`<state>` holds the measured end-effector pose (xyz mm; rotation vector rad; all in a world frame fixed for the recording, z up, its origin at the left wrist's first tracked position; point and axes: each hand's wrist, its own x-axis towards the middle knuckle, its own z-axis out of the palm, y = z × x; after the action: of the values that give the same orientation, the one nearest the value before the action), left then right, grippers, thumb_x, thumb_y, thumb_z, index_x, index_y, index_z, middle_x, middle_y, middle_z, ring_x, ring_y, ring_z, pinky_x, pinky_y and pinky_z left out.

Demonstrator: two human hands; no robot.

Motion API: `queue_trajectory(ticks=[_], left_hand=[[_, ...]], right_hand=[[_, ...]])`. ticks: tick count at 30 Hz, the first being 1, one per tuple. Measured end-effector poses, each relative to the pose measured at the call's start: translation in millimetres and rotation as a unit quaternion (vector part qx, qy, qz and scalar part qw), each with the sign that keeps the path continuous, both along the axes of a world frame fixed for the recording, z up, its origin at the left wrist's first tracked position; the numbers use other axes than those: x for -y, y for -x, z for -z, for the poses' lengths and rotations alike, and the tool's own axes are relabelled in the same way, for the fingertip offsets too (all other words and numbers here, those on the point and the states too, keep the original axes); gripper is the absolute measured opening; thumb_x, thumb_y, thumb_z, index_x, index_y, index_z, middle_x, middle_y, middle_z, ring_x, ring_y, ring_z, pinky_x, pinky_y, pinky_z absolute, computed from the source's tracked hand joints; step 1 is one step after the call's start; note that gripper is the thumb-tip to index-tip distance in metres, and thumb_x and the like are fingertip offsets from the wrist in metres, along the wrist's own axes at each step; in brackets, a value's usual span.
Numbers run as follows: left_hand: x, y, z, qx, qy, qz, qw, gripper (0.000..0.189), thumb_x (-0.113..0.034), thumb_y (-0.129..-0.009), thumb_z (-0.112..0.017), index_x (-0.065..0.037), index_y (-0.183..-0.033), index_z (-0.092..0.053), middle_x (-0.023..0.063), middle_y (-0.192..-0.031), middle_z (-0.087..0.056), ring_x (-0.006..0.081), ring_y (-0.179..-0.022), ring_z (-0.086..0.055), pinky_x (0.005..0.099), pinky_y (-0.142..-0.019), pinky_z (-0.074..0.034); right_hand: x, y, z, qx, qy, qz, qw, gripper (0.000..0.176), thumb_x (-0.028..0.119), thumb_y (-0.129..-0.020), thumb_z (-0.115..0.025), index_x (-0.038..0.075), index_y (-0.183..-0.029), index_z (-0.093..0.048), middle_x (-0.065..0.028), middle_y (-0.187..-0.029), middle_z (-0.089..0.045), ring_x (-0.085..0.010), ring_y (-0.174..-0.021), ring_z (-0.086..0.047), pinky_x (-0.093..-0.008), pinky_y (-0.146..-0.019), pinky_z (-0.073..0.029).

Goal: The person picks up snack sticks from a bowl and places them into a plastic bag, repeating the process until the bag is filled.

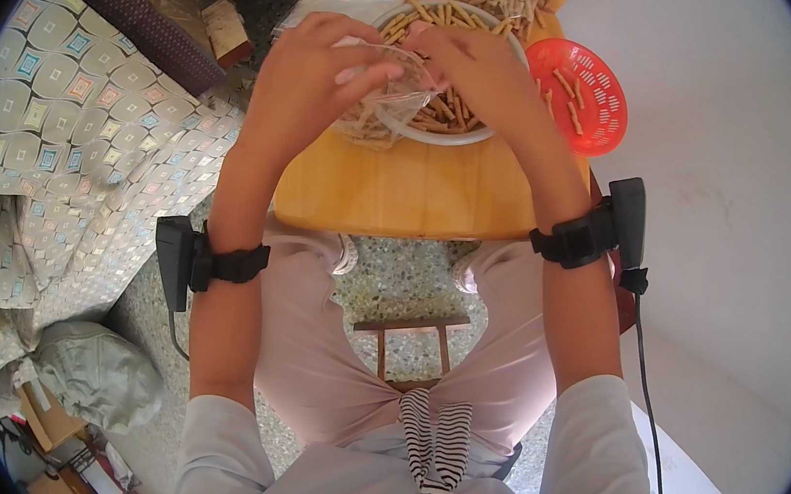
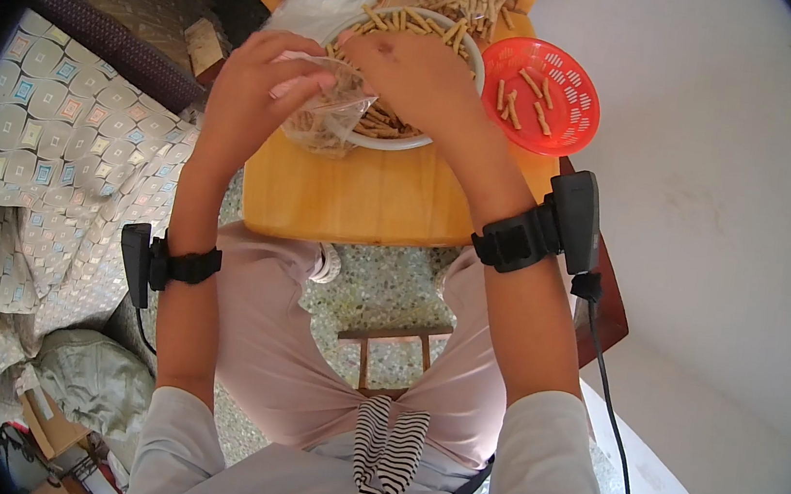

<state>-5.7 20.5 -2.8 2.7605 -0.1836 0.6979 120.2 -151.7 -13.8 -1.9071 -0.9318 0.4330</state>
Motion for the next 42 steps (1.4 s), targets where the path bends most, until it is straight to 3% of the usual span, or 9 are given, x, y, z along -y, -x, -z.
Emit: queue_trajectory(ticks=[2, 5, 12, 15, 17, 20, 22, 35, 42], left_hand=[[3, -3, -2, 0.009, 0.048, -0.021, 0.999, 0.016, -0.021, -0.089, -0.068, -0.008, -0.089, -0.076, 0.0048, -0.104, -0.069, 0.0254, -0.104, -0.059, 0.0371, -0.091, -0.045], [6, -5, 2, 0.057, 0.067, -0.061, 0.994, 0.017, -0.019, -0.093, -0.064, -0.005, -0.089, -0.074, 0.0064, -0.096, -0.069, 0.0258, -0.099, -0.06, 0.0367, -0.087, -0.046], [23, -15, 9, 0.164, 0.059, -0.06, 0.983, 0.016, -0.019, -0.093, -0.063, -0.006, -0.094, -0.073, 0.0065, -0.093, -0.069, 0.0253, -0.096, -0.061, 0.0363, -0.087, -0.046], [29, -18, 8, 0.195, 0.08, -0.048, 0.976, 0.015, -0.02, -0.09, -0.066, -0.008, -0.097, -0.072, 0.005, -0.092, -0.069, 0.0249, -0.095, -0.061, 0.0372, -0.085, -0.044], [27, -19, 8, 0.213, 0.096, -0.045, 0.971, 0.015, -0.02, -0.087, -0.069, -0.009, -0.097, -0.072, 0.0033, -0.091, -0.068, 0.0247, -0.093, -0.06, 0.0382, -0.083, -0.043], [31, -22, 13, 0.15, 0.171, -0.037, 0.973, 0.02, -0.018, -0.087, -0.07, -0.007, -0.104, -0.072, 0.0042, -0.091, -0.069, 0.0223, -0.089, -0.062, 0.0351, -0.08, -0.047], [34, -21, 17, 0.028, 0.368, -0.034, 0.929, 0.026, -0.016, -0.088, -0.071, -0.007, -0.112, -0.071, 0.0049, -0.091, -0.069, 0.0182, -0.083, -0.064, 0.0307, -0.072, -0.05], [27, -24, 18, 0.099, 0.285, -0.042, 0.952, 0.022, -0.01, -0.09, -0.068, -0.006, -0.112, -0.069, 0.0042, -0.092, -0.067, 0.0142, -0.078, -0.066, 0.0269, -0.066, -0.051], [29, -25, 15, 0.133, 0.215, -0.053, 0.966, 0.015, -0.012, -0.087, -0.071, -0.006, -0.101, -0.07, 0.0044, -0.082, -0.063, 0.0162, -0.073, -0.06, 0.0297, -0.063, -0.048]], right_hand=[[6, -3, -7, 0.054, 0.085, 0.075, 0.992, 0.037, 0.04, -0.087, -0.06, 0.006, -0.094, -0.074, -0.0164, -0.085, -0.07, -0.036, -0.083, -0.067, -0.0412, -0.076, -0.052], [14, -10, 5, 0.14, 0.247, 0.03, 0.958, 0.03, 0.036, -0.083, -0.065, 0.008, -0.09, -0.074, -0.0159, -0.086, -0.071, -0.0348, -0.086, -0.068, -0.0428, -0.079, -0.053], [8, -6, 28, 0.279, 0.246, -0.051, 0.927, 0.026, 0.032, -0.079, -0.075, 0.013, -0.096, -0.072, -0.0072, -0.083, -0.07, -0.0282, -0.078, -0.067, -0.041, -0.07, -0.052], [6, -15, 26, 0.242, 0.185, -0.053, 0.951, 0.022, 0.028, -0.078, -0.072, 0.015, -0.095, -0.074, -0.0092, -0.086, -0.072, -0.0324, -0.085, -0.068, -0.0419, -0.074, -0.054], [4, -22, 14, 0.155, 0.008, 0.038, 0.987, 0.022, 0.028, -0.081, -0.071, 0.012, -0.096, -0.073, -0.0079, -0.086, -0.072, -0.0286, -0.081, -0.069, -0.0389, -0.072, -0.053], [6, -21, 0, 0.11, -0.119, 0.07, 0.984, 0.024, 0.028, -0.083, -0.073, 0.009, -0.097, -0.072, -0.0064, -0.088, -0.072, -0.0226, -0.077, -0.069, -0.034, -0.069, -0.053], [6, -14, -6, 0.103, -0.153, 0.049, 0.982, 0.023, 0.026, -0.083, -0.073, 0.008, -0.097, -0.072, -0.0059, -0.089, -0.072, -0.0201, -0.076, -0.068, -0.0319, -0.069, -0.053], [-4, -1, -8, 0.168, -0.26, -0.047, 0.95, 0.015, 0.018, -0.084, -0.072, 0.013, -0.098, -0.074, -0.0047, -0.094, -0.067, -0.018, -0.073, -0.065, -0.0289, -0.069, -0.051], [-5, 3, -10, 0.109, -0.266, 0.005, 0.958, 0.015, 0.018, -0.086, -0.071, 0.011, -0.099, -0.072, -0.0043, -0.095, -0.069, -0.0165, -0.074, -0.066, -0.0282, -0.069, -0.051]])
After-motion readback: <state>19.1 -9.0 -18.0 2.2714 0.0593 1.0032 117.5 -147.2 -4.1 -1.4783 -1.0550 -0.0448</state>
